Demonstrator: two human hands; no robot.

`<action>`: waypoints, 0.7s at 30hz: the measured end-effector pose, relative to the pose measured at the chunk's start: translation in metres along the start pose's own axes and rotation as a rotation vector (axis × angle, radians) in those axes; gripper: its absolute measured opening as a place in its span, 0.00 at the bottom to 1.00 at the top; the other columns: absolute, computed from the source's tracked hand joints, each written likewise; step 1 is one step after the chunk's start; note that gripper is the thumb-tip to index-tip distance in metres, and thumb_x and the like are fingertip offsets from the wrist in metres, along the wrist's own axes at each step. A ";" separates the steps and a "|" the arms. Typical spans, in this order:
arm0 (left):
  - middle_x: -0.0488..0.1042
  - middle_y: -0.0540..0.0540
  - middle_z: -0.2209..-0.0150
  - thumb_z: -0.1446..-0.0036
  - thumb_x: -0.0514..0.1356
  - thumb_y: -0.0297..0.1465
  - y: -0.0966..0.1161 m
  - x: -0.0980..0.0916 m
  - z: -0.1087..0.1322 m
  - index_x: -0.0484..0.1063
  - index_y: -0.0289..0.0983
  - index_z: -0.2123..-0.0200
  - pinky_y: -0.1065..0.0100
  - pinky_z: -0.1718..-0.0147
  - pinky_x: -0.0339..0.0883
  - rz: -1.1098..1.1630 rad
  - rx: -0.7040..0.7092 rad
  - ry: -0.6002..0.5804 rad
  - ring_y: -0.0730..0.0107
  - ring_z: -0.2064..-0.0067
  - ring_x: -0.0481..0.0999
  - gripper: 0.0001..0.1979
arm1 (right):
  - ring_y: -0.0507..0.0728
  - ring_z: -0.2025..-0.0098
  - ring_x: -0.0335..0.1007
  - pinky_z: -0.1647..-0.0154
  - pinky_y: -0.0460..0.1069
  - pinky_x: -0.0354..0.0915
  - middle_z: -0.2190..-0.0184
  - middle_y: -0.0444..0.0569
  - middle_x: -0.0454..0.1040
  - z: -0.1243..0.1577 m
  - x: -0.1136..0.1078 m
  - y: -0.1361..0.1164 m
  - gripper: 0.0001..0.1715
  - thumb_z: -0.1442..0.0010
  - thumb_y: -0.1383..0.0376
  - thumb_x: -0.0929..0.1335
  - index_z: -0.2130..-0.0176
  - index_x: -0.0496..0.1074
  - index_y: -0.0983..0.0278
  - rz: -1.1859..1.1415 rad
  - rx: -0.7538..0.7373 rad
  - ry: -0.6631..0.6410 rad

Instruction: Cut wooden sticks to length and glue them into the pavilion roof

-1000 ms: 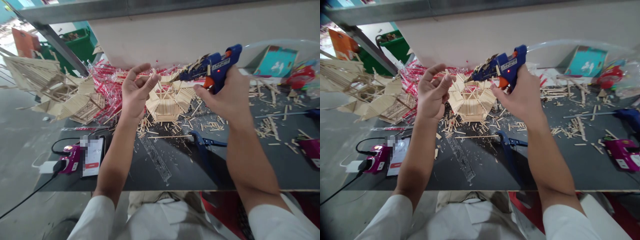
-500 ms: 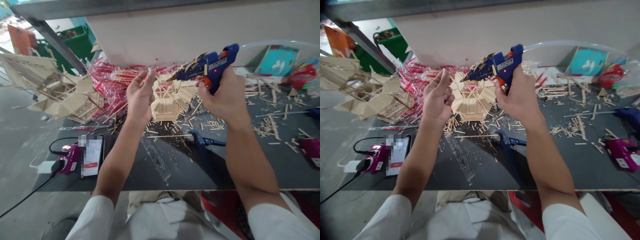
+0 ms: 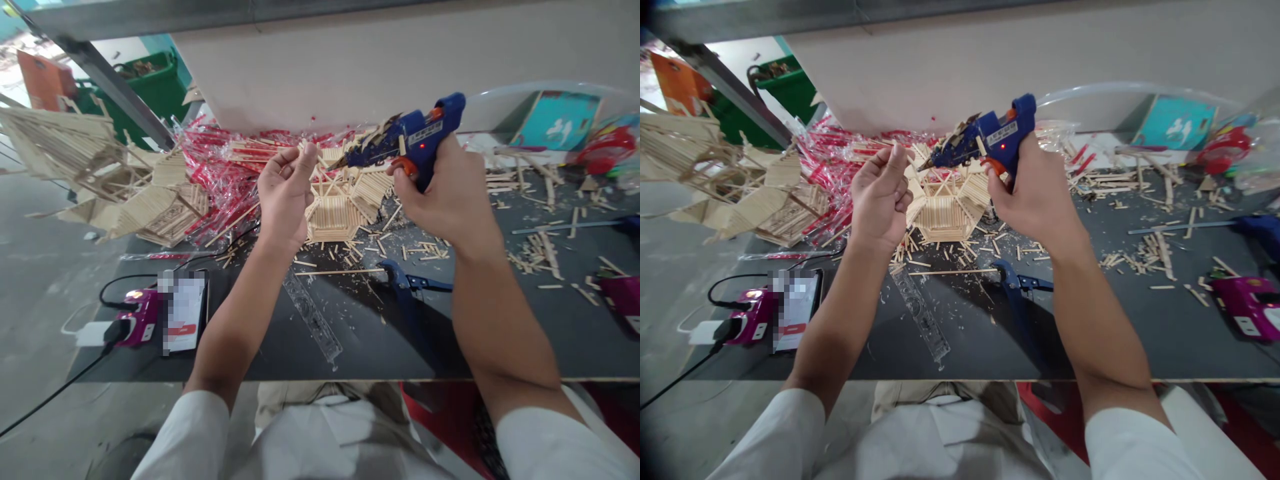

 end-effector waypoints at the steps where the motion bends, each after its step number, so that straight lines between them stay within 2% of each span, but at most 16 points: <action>1: 0.82 0.48 0.59 0.38 0.72 0.56 -0.003 -0.002 -0.002 0.71 0.44 0.53 0.68 0.81 0.61 -0.043 0.015 -0.009 0.78 0.74 0.72 0.26 | 0.76 0.47 0.80 0.46 0.66 0.72 0.55 0.60 0.83 0.000 -0.001 0.000 0.30 0.29 0.45 0.65 0.36 0.67 0.57 -0.008 0.009 -0.014; 5: 0.80 0.48 0.59 0.36 0.66 0.62 -0.006 -0.005 -0.005 0.69 0.44 0.53 0.66 0.79 0.63 -0.150 0.095 -0.088 0.74 0.70 0.76 0.28 | 0.76 0.48 0.80 0.46 0.67 0.72 0.56 0.58 0.83 0.000 -0.001 0.001 0.34 0.30 0.43 0.65 0.33 0.65 0.56 -0.013 0.016 -0.022; 7: 0.80 0.49 0.59 0.38 0.67 0.62 -0.007 -0.006 -0.005 0.69 0.45 0.53 0.66 0.78 0.63 -0.128 0.104 -0.107 0.74 0.68 0.76 0.29 | 0.75 0.50 0.81 0.47 0.67 0.73 0.57 0.57 0.83 -0.001 -0.001 0.001 0.34 0.30 0.44 0.65 0.33 0.64 0.55 0.000 0.021 -0.020; 11: 0.79 0.51 0.60 0.44 0.73 0.61 -0.009 -0.006 -0.005 0.69 0.44 0.52 0.68 0.77 0.60 -0.026 0.067 -0.065 0.76 0.65 0.75 0.32 | 0.75 0.50 0.80 0.47 0.66 0.73 0.56 0.57 0.83 -0.001 -0.004 0.001 0.33 0.30 0.44 0.65 0.34 0.66 0.56 0.014 0.015 -0.014; 16: 0.82 0.49 0.56 0.41 0.71 0.61 -0.007 -0.003 -0.003 0.70 0.45 0.51 0.64 0.77 0.62 -0.082 0.064 -0.068 0.73 0.66 0.76 0.30 | 0.73 0.49 0.79 0.44 0.65 0.71 0.53 0.59 0.83 -0.001 -0.005 0.000 0.31 0.29 0.47 0.65 0.34 0.67 0.58 -0.014 0.005 -0.016; 21: 0.83 0.49 0.58 0.44 0.75 0.58 -0.005 -0.007 -0.006 0.71 0.45 0.49 0.67 0.77 0.63 -0.060 0.023 -0.046 0.72 0.64 0.78 0.32 | 0.73 0.52 0.79 0.47 0.64 0.70 0.54 0.61 0.81 -0.001 -0.010 0.003 0.28 0.30 0.50 0.67 0.38 0.70 0.61 -0.009 -0.032 0.060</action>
Point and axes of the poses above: each hand's wrist, its own z-axis away from the middle knuckle, its own x-axis out of the palm, y = z × x, the point moved 2 cm from there along -z, towards the middle knuckle
